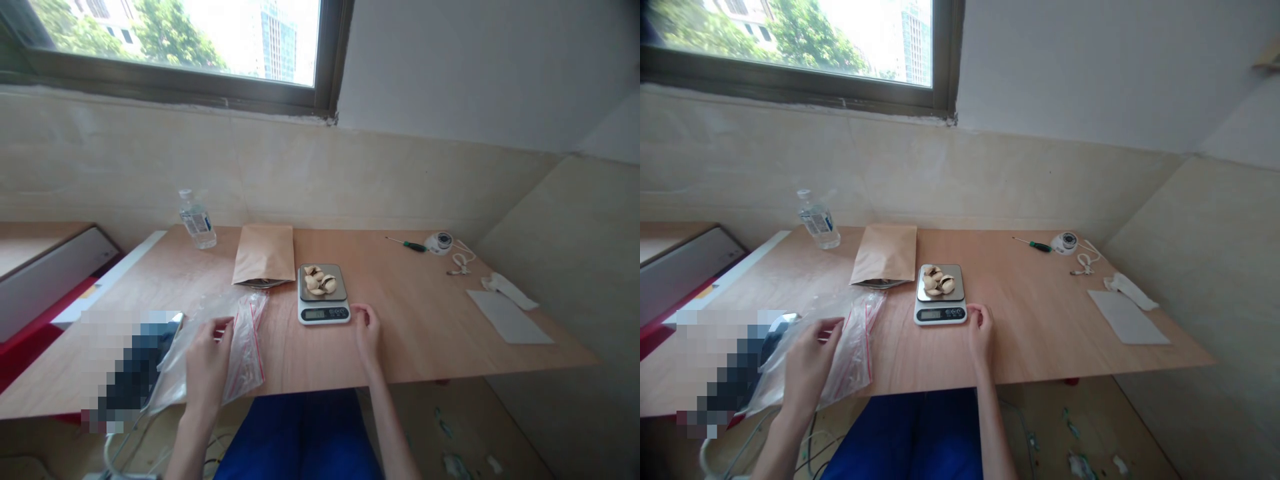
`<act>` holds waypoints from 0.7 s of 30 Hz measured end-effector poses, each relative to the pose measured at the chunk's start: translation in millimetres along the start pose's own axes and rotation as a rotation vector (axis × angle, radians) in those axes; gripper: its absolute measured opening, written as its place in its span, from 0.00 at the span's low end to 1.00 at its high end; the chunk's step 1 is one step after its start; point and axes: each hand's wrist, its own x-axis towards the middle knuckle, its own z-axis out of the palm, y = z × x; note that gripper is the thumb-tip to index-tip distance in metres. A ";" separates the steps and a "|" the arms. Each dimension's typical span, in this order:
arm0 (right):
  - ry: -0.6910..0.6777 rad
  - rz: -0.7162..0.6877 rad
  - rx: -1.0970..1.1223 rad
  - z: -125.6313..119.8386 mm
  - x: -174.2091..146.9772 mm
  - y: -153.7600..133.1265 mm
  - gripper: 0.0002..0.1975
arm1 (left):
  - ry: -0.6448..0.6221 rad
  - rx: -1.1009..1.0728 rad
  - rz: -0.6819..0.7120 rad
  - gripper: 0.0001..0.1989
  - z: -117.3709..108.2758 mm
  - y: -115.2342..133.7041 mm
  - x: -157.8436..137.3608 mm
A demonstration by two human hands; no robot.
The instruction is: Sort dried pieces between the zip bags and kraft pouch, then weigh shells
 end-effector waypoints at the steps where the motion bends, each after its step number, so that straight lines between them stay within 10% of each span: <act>1: -0.001 -0.016 0.004 0.2 -1.0 -1.5 0.11 | 0.030 0.011 0.015 0.16 -2.5 6.2 -2.1; 11: -0.107 -0.092 -0.053 3.6 -8.8 -1.4 0.12 | -0.104 -0.110 0.039 0.17 17.4 18.8 -11.2; 21: -0.026 -0.001 0.020 3.6 -4.4 4.2 0.12 | -0.213 -0.068 0.047 0.17 60.6 34.5 56.1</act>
